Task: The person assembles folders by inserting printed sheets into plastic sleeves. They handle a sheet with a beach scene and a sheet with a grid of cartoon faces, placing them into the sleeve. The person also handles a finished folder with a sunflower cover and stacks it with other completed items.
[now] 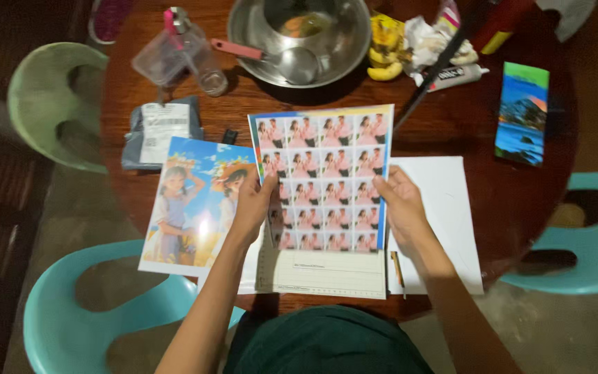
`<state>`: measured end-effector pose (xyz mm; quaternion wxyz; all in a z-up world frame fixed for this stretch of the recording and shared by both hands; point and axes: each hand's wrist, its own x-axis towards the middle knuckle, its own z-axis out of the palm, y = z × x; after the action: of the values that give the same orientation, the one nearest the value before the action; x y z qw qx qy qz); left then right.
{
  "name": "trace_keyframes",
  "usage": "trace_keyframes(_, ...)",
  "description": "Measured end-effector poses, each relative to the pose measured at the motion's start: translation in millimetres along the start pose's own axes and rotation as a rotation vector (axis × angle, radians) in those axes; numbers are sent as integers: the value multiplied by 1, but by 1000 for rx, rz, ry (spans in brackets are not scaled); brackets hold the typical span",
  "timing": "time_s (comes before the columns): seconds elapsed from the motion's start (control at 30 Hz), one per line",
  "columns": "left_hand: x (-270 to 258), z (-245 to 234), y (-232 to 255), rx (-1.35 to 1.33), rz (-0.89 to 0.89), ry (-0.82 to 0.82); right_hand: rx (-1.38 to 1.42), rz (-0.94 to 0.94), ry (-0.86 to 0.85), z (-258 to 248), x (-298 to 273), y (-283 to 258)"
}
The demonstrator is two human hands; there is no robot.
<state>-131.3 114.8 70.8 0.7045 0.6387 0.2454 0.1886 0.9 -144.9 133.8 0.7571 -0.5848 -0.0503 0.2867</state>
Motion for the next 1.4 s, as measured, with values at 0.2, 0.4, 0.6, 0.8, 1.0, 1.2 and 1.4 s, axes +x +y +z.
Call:
trace_keyframes(0.2, 1, -4, 23, -32, 63, 28, 27, -27, -68, 5, 16, -7)
trace_keyframes(0.4, -1, -18, 5, 365, 232, 100, -107, 281, 90, -2, 7, -7)
trace_keyframes(0.6, -18, -111, -39, 363, -95, 321, -397, 213, 272, -53, -8, 51)
trace_keyframes(0.8, -20, -248, -29, 862, 218, 696, -428, 171, 306, -92, -16, 93)
trace_keyframes(1.0, 4, -254, -22, 836, 228, 758, -228, 151, 302, -94, -6, 120)
trace_keyframes(1.2, 50, -85, -63, 1208, 378, 481, -277, 167, 554, -62, 15, 123)
trace_keyframes(1.4, 18, 120, -40, 932, 517, -317, -277, 114, 627, -53, 33, 126)
